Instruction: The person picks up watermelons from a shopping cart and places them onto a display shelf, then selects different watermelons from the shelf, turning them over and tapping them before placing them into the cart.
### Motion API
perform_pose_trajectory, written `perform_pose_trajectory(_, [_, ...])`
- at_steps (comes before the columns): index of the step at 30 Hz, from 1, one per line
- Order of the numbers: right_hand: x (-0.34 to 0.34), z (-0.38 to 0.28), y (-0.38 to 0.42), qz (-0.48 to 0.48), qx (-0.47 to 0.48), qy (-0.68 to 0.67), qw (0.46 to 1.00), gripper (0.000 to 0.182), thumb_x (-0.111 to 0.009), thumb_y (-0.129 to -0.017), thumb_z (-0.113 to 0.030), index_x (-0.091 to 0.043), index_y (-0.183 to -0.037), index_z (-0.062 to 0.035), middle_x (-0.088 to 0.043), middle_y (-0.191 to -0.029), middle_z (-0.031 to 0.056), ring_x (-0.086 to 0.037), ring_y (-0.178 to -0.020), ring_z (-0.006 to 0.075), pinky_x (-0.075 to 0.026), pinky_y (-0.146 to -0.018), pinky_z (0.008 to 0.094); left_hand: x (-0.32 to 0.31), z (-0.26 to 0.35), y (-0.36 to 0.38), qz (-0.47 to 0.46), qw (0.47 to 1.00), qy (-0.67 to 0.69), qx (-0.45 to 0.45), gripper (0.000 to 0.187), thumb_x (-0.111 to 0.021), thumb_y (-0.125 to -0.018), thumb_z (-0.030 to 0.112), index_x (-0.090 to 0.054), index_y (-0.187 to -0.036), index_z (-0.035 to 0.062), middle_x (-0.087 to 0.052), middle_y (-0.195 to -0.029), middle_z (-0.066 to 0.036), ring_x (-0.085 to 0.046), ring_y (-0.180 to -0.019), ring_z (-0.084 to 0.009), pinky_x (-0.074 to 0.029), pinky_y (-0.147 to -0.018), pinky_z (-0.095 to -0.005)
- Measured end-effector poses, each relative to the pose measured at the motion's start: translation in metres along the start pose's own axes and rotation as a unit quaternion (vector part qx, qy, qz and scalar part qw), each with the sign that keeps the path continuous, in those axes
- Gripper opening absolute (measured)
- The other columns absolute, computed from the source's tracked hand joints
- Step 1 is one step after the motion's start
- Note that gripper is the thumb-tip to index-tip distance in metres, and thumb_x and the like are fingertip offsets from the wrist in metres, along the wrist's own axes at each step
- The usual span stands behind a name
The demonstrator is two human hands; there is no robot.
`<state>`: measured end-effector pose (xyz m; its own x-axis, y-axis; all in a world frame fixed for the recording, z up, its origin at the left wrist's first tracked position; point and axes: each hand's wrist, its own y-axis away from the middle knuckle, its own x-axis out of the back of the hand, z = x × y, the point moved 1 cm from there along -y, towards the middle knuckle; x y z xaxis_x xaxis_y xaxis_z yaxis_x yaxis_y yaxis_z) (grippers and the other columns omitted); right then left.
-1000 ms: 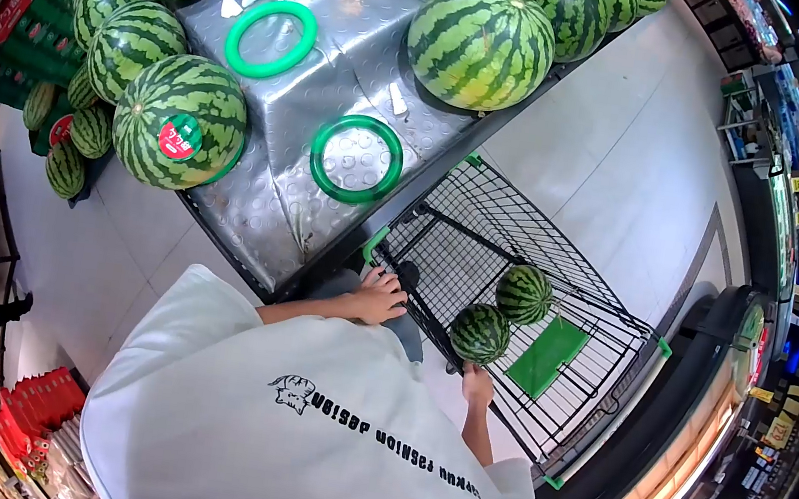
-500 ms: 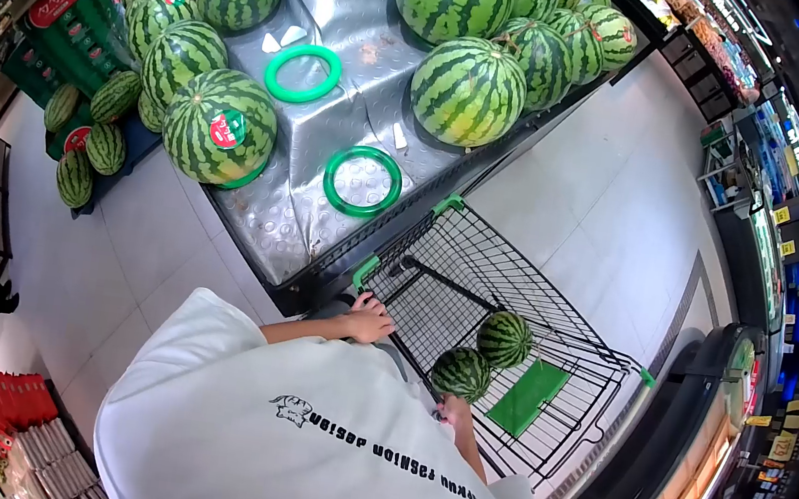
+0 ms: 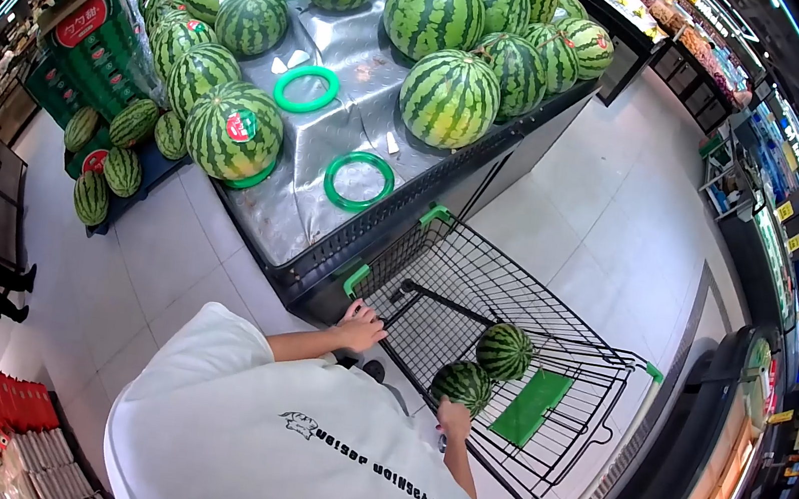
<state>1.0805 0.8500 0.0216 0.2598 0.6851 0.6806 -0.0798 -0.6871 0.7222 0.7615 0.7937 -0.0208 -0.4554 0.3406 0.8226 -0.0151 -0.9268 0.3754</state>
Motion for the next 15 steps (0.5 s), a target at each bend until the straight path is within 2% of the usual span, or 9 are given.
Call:
perform_pose_trajectory(6, [-0.002, 0.005, 0.002, 0.005, 0.017, 0.020, 1.000, 0.062, -0.041, -0.089, -0.048, -0.072, -0.088, 0.0053, -0.070, -0.068, 0.0161, -0.071, -0.080, 0.0301, -0.052, -0.084, 0.0378, -0.004, 0.005, 0.010, -0.006, 1.000, -0.009, 0.013, 0.046, -0.033, -0.102, 0.043, -0.056, -0.124, 0.0105, -0.047, -0.131, -0.017, -0.031, -0.135, -0.0305, 0.000, -0.117, -0.0557])
perform_pose_trajectory(12, [-0.007, 0.013, -0.006, 0.015, 0.027, 0.012, 0.999, 0.061, -0.041, -0.089, -0.047, -0.072, -0.082, 0.0053, -0.070, -0.072, 0.0195, -0.070, -0.087, 0.0337, -0.051, -0.086, 0.0399, -0.012, 0.004, 0.007, -0.006, 1.000, -0.002, 0.021, 0.046, -0.033, -0.102, 0.044, -0.057, -0.124, 0.0117, -0.046, -0.134, -0.017, -0.028, -0.138, -0.0308, 0.001, -0.117, -0.0556])
perform_pose_trajectory(15, [-0.027, 0.026, -0.029, 0.120, 0.035, 0.023, 0.992, 0.060, -0.042, -0.089, -0.046, -0.072, -0.076, 0.0043, -0.069, -0.073, 0.0217, -0.068, -0.089, 0.0369, -0.050, -0.088, 0.0413, -0.018, -0.002, -0.003, -0.020, 0.999, 0.027, 0.019, 0.044, -0.036, -0.101, 0.044, -0.061, -0.118, 0.0127, -0.047, -0.135, -0.017, -0.022, -0.143, -0.0310, 0.003, -0.116, -0.0578])
